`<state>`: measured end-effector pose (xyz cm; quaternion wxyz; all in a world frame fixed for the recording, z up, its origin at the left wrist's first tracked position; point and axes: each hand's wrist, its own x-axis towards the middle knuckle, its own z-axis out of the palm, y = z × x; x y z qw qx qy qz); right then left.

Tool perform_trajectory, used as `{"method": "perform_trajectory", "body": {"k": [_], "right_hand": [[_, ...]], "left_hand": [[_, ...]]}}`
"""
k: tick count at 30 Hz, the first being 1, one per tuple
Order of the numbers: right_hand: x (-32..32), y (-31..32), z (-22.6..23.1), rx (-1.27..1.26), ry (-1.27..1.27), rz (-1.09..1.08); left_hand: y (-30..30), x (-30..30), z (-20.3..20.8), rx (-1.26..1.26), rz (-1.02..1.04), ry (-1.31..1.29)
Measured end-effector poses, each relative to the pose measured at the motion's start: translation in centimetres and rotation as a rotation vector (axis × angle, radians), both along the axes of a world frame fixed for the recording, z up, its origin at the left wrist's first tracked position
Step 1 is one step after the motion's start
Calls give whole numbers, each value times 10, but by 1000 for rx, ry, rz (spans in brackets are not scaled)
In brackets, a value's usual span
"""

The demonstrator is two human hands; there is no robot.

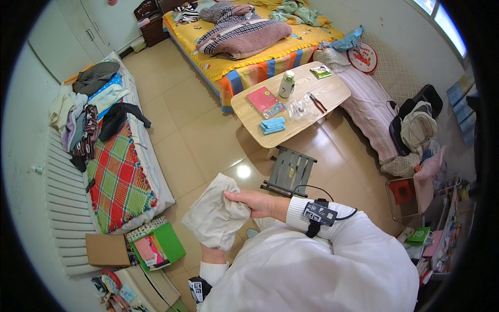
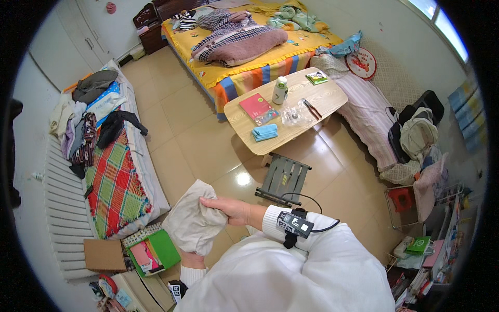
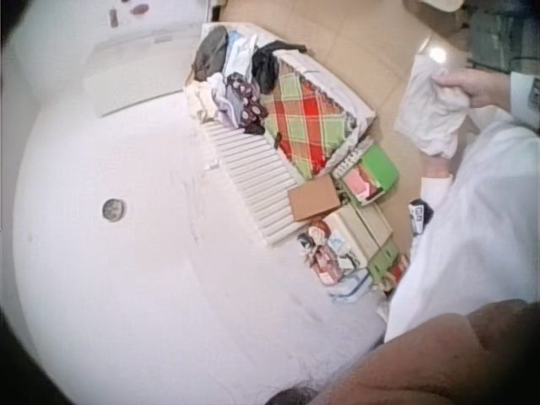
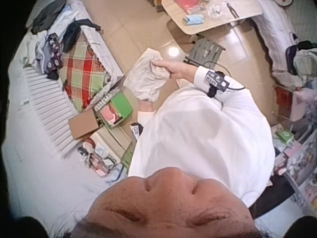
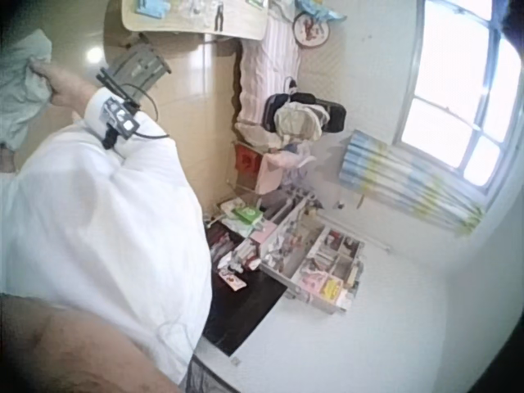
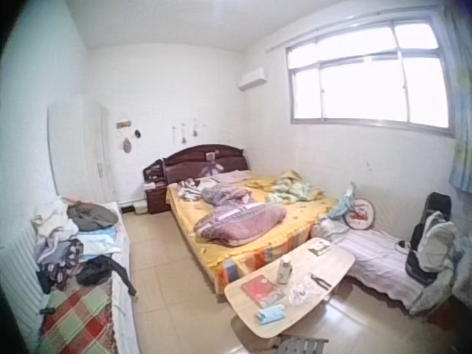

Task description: The person wipes a wooden cabinet and a white desk with a cloth, moving items like a bag, scissors, and tape to reach the surfaces. They also wipe the headboard of a bed. The task involves cleaning multiple surfaces in a cluttered room.

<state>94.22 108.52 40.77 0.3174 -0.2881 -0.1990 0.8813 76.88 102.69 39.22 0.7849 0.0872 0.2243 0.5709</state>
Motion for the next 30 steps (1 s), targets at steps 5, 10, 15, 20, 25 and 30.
{"method": "perform_trajectory", "body": {"k": [5, 10, 15, 20, 25, 30], "right_hand": [[-11, 71, -13, 26, -15, -179], [-51, 168, -1, -60, 48, -162], [-92, 274, 10, -83, 238, -157], [-120, 369, 5, -70, 352, -162], [-146, 452, -2, -108, 377, -258], [-172, 544, 14, -19, 323, -380]], "left_hand": [[74, -36, -28, 9, -56, 262], [163, -66, -14, -173, 29, -1], [254, -98, 11, -49, 285, 453], [345, -135, 24, 13, 396, 406], [445, -173, 12, -84, 322, 421], [562, -210, 0, -16, 100, 444]]}}
